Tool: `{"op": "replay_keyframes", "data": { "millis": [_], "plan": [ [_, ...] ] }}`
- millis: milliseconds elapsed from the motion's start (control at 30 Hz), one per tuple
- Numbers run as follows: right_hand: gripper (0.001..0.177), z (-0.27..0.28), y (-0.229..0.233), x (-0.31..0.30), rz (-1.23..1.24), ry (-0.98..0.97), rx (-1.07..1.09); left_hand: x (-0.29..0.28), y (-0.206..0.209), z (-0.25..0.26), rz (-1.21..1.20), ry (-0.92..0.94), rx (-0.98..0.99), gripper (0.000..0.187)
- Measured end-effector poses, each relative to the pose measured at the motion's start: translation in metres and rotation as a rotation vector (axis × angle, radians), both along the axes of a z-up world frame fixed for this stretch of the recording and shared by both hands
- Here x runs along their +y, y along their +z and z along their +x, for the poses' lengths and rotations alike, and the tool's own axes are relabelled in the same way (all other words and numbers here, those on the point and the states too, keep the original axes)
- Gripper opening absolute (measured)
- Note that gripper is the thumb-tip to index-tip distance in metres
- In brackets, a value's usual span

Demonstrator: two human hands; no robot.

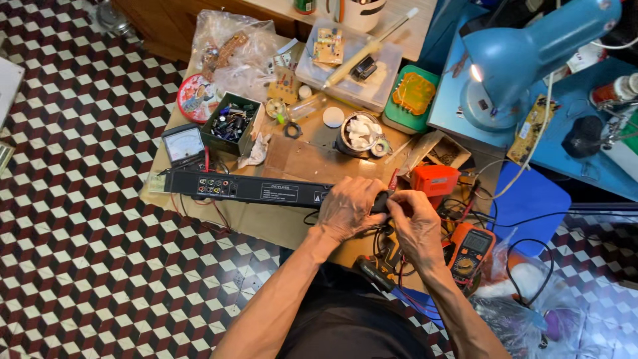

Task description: The person uses a cordless drill to remove screws from the back and sides of a black DVD player. They lift the top cover to reveal the internal components, then reattach the cover and continue removing additional screws from the rear panel.

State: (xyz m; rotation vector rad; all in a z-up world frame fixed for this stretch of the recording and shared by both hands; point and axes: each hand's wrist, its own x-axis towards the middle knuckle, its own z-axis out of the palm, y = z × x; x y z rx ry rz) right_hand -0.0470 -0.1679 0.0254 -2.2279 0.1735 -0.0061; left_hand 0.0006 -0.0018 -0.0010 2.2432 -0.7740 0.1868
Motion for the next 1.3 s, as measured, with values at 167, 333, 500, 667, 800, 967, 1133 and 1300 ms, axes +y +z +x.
{"op": "replay_keyframes", "data": {
  "millis": [167, 333, 500, 667, 800, 967, 1133, 1300],
  "plan": [
    [0.015, -0.003, -0.001, 0.007, -0.019, -0.095, 0.022, 0.000, -0.006, -0.001, -0.004, 0.008, -0.018, 0.055],
    [0.016, -0.013, -0.007, 0.016, 0.009, -0.137, -0.083, 0.002, -0.003, -0.002, -0.008, 0.010, -0.018, 0.056],
    [0.023, -0.014, -0.015, 0.018, -0.047, -0.103, -0.176, 0.005, -0.002, 0.000, -0.013, 0.019, -0.055, 0.051],
    [0.035, -0.038, -0.040, -0.013, 0.136, -0.215, -0.132, 0.007, 0.002, 0.000, -0.011, 0.013, -0.024, 0.051],
    [0.029, -0.082, -0.117, -0.071, 0.568, -0.612, 0.059, 0.010, 0.004, 0.001, 0.013, 0.004, -0.040, 0.052],
    [0.031, -0.116, -0.216, -0.085, 0.346, -0.695, 0.589, 0.013, 0.008, 0.000, 0.061, 0.022, -0.002, 0.052],
    [0.039, -0.092, -0.232, -0.044, 0.760, -0.773, 0.604, 0.016, 0.012, -0.003, 0.064, 0.036, -0.020, 0.050],
    [0.040, -0.082, -0.200, -0.030, 0.870, -0.739, 0.581, 0.017, 0.013, -0.006, 0.066, 0.035, 0.044, 0.049]
  ]
}}
